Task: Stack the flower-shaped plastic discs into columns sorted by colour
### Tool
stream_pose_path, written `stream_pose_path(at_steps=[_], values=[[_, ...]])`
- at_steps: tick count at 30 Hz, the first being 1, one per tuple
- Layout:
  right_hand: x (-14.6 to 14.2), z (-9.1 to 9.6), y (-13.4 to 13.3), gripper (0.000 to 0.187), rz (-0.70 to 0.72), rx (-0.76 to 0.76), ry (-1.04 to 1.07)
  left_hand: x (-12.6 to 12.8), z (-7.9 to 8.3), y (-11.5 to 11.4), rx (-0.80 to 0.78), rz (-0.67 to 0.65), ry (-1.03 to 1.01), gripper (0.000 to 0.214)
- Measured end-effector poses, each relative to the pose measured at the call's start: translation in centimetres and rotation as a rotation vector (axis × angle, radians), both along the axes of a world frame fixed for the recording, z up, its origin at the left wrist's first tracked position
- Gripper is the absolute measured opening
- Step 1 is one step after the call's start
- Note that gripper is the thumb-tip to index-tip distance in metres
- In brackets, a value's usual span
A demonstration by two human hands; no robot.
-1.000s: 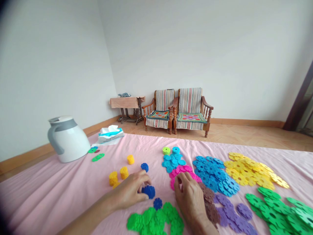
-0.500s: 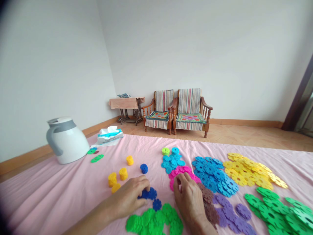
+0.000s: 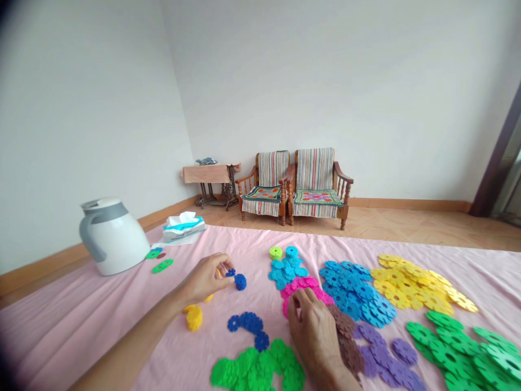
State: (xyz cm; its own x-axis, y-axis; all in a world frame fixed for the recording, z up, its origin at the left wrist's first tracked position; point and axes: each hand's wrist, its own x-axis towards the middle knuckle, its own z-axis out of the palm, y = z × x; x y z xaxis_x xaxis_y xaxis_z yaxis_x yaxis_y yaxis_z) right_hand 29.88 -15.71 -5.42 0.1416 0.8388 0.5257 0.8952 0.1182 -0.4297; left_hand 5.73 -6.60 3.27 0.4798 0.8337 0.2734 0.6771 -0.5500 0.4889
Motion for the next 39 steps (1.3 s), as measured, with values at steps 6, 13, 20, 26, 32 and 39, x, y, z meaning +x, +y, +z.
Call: stream_pose_path(at_steps=[6, 13, 20, 26, 32, 39], values=[[-0.1, 0.1, 0.0, 0.021, -0.004, 0.0, 0.01, 0.8, -0.8, 2.2, -0.007, -0.002, 0.112, 0.019], [-0.1, 0.0, 0.1, 0.021, -0.012, 0.011, 0.008, 1.5, -1.7, 2.6, 0.031, -0.011, 0.21, 0.016], [-0.1, 0.0, 0.1, 0.02, -0.007, 0.007, 0.001, 1.7, -2.0, 2.4, 0.047, -0.007, 0.244, 0.014], [-0.2, 0.2, 0.0, 0.02, -0.003, 0.011, 0.02, 1.9, -1.4, 0.9, 0.084, -0.044, 0.202, 0.017], [-0.2, 0.3, -0.1, 0.019, 0.006, -0.004, 0.02, 1.9, -1.3, -2.6, -0.098, -0.271, 0.33, 0.024], [-0.2, 0.3, 0.0, 0.019, -0.002, -0.008, 0.017, 2.7, -2.0, -4.0, -0.067, -0.301, 0.356, 0.026]])
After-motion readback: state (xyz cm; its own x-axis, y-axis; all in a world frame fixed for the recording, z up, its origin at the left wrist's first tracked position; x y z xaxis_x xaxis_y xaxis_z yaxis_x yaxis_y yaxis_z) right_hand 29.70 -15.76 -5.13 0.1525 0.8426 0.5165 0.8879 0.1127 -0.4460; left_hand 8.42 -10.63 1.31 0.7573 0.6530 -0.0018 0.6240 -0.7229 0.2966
